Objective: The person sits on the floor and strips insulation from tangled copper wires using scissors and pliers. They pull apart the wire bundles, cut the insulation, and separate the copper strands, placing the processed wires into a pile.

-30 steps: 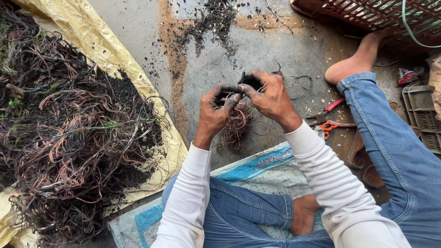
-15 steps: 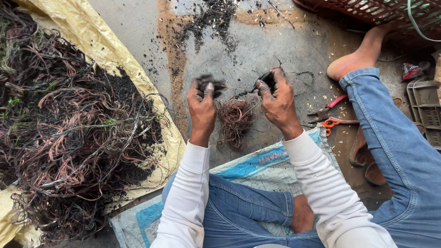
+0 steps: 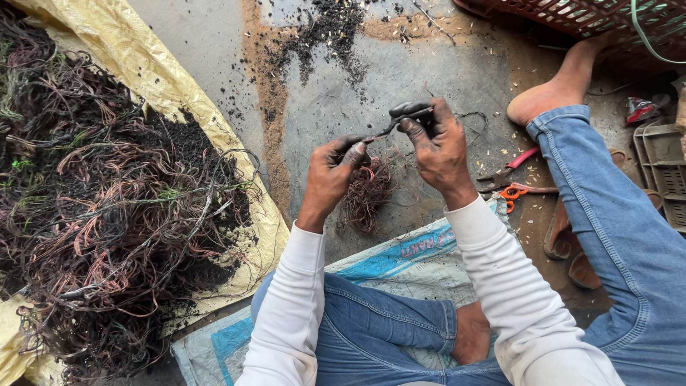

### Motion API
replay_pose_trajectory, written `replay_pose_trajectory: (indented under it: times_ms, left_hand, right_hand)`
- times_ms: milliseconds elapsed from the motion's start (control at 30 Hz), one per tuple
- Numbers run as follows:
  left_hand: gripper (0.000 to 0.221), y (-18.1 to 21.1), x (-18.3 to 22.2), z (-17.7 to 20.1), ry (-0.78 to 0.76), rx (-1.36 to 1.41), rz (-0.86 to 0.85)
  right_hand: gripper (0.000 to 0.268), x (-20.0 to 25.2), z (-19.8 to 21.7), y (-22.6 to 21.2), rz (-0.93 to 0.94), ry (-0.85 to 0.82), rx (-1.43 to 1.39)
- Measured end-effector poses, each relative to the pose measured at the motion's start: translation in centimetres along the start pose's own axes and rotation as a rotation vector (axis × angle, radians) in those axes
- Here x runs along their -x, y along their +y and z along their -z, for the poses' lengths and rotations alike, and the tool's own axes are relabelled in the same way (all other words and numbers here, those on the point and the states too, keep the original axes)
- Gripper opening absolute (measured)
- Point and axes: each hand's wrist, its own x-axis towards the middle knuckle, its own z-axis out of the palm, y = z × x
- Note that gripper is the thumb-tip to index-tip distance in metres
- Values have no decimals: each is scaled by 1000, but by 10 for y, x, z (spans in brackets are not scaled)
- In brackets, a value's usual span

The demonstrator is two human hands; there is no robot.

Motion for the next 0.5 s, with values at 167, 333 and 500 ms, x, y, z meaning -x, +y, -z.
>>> replay_pose_trajectory:
  times_ms: [167, 333, 500]
  left_hand:
    - [41, 0, 3, 6, 35, 186, 31]
    - [44, 1, 1, 8, 56, 395, 112]
    - [27, -1, 3, 6, -11, 232, 62]
  right_hand:
    - [14, 0, 1, 9, -26, 63, -60]
    - [19, 4, 1, 13, 87, 43, -98]
    - [22, 4, -3, 14, 104, 61, -185]
